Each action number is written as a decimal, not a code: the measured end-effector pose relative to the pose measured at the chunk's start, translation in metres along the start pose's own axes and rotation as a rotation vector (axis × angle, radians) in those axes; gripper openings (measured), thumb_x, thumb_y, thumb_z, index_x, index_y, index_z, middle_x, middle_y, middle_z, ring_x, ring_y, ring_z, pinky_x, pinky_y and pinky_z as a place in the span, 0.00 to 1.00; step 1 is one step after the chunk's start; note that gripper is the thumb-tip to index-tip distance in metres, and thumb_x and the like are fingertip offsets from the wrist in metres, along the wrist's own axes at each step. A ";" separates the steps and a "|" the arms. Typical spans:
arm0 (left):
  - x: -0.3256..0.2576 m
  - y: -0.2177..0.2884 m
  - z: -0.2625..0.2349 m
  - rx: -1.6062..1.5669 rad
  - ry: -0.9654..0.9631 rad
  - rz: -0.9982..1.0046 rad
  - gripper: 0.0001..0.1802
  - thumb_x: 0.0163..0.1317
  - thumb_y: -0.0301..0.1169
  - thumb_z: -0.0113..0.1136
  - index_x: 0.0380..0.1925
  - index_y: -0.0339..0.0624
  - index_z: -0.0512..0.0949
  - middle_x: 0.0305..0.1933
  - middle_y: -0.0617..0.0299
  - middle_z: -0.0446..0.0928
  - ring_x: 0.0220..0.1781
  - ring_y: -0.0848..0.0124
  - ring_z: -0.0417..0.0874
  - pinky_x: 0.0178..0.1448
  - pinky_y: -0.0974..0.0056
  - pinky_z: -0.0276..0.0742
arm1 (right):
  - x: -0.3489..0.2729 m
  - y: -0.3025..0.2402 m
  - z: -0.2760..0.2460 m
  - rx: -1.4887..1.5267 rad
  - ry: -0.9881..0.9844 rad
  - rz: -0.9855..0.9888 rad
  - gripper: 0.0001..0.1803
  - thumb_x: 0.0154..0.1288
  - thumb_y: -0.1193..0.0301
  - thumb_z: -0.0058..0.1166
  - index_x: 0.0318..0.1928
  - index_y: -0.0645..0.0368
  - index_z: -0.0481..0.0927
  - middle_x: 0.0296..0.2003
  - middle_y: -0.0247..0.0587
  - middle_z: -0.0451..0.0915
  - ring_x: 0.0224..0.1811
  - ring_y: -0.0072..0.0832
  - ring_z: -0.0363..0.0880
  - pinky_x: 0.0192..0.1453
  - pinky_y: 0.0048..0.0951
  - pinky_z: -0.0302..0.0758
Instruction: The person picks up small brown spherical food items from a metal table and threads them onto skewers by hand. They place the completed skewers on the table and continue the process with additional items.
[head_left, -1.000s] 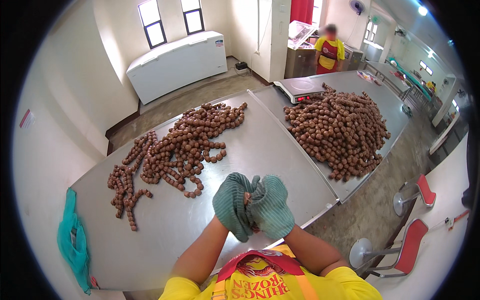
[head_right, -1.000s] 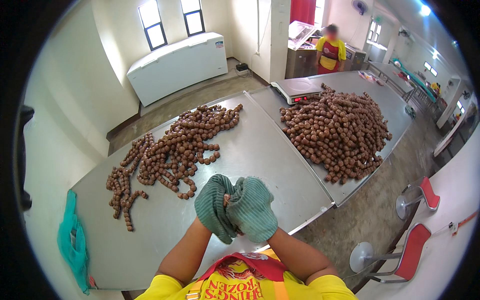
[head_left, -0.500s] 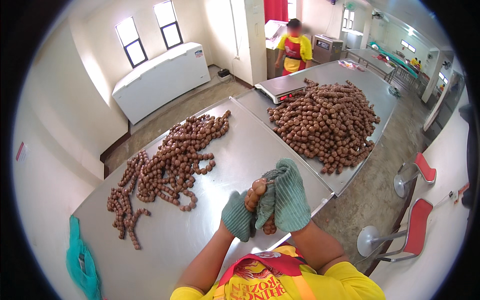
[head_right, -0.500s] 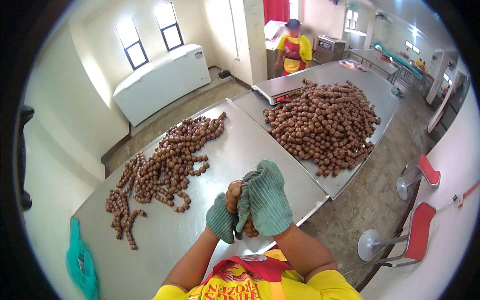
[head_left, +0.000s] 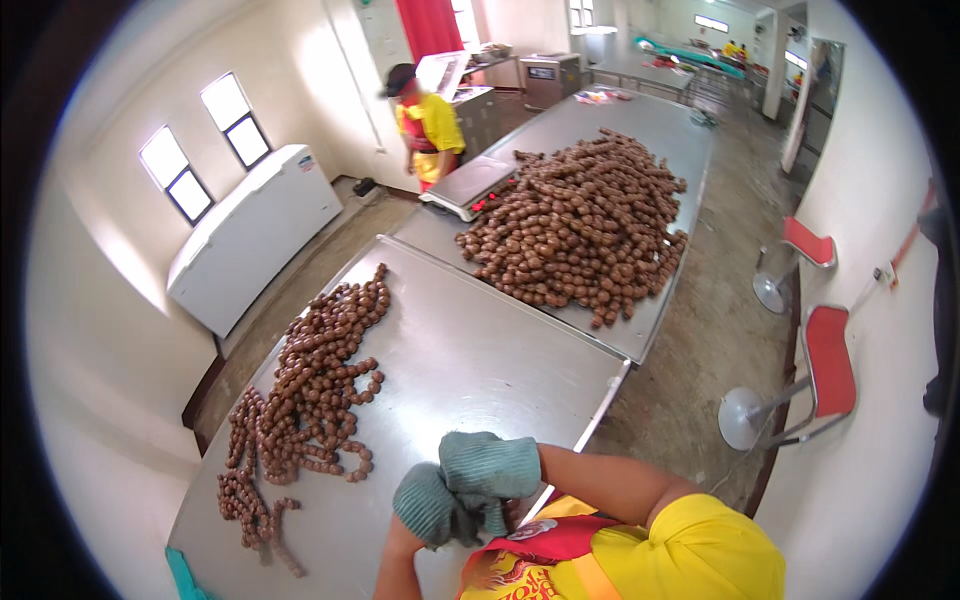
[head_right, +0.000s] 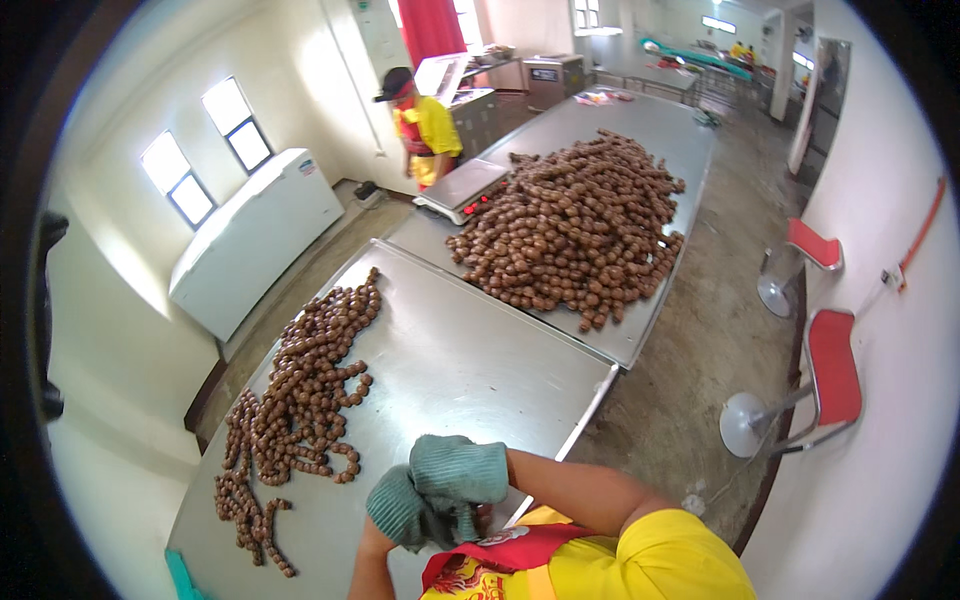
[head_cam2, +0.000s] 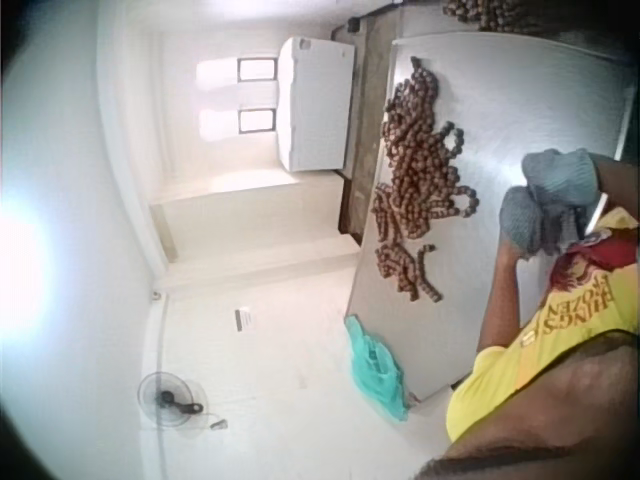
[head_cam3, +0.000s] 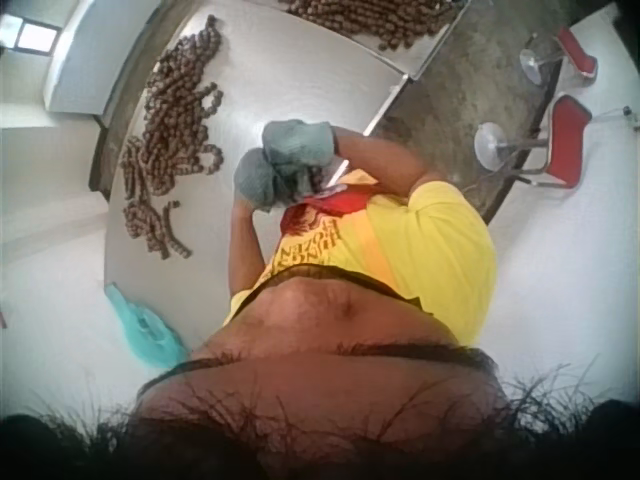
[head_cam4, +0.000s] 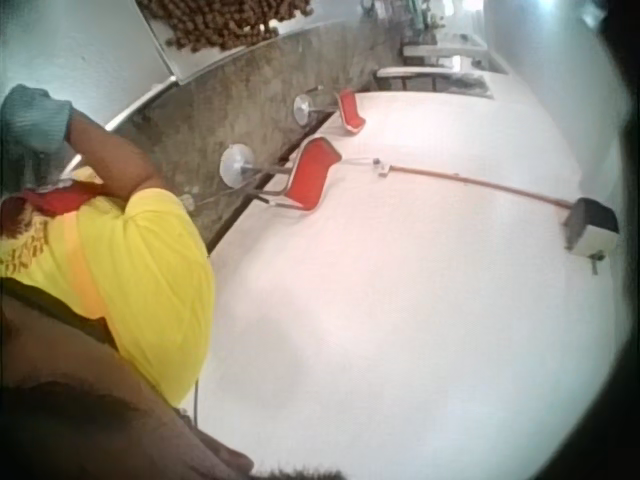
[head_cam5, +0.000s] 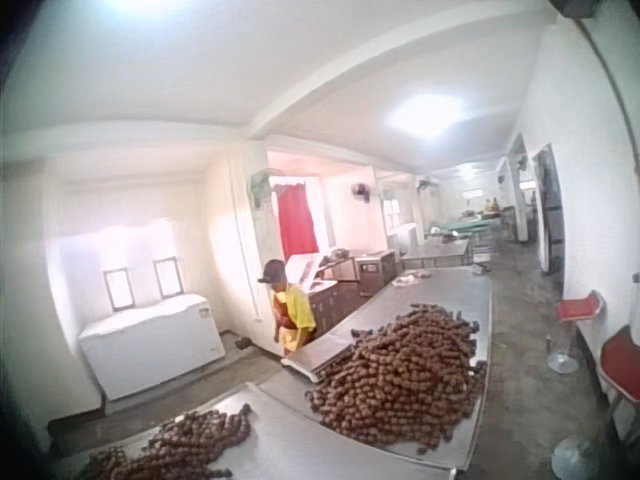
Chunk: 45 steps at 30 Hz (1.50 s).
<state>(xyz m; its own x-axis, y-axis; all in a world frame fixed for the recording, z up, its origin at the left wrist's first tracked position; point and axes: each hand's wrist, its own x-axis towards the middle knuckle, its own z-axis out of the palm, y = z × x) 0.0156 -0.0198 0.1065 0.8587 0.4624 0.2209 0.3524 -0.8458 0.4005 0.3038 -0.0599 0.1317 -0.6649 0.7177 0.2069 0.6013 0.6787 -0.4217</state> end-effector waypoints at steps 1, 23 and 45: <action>-0.010 -0.015 -0.002 -0.080 -0.141 0.024 0.30 0.73 0.39 0.81 0.74 0.46 0.91 0.66 0.50 0.96 0.65 0.42 0.97 0.73 0.44 0.92 | -0.013 0.009 0.018 0.179 0.039 0.034 0.21 0.71 0.55 0.73 0.42 0.66 0.95 0.38 0.65 0.92 0.42 0.66 0.95 0.48 0.59 0.91; 0.160 0.050 0.123 -0.502 -0.345 -0.160 0.21 0.82 0.36 0.78 0.71 0.45 0.95 0.68 0.54 0.96 0.63 0.53 0.95 0.73 0.50 0.90 | -0.489 0.006 -0.003 1.071 0.296 1.264 0.35 0.94 0.36 0.58 0.81 0.46 0.87 0.63 0.30 0.89 0.64 0.26 0.89 0.70 0.39 0.89; 0.451 0.052 -0.017 -1.752 0.433 0.703 0.32 0.98 0.50 0.59 0.89 0.46 0.81 0.89 0.49 0.85 0.90 0.52 0.85 1.00 0.40 0.74 | -0.356 0.024 -0.113 0.124 0.343 0.820 0.20 0.84 0.50 0.67 0.61 0.49 0.88 0.54 0.38 0.88 0.62 0.38 0.88 0.68 0.50 0.86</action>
<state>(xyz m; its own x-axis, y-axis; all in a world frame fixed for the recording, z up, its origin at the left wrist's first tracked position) 0.4151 0.1493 0.2420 0.4261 0.4676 0.7745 -0.9023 0.1569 0.4016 0.6050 -0.2817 0.1473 0.1330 0.9902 0.0428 0.7637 -0.0749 -0.6412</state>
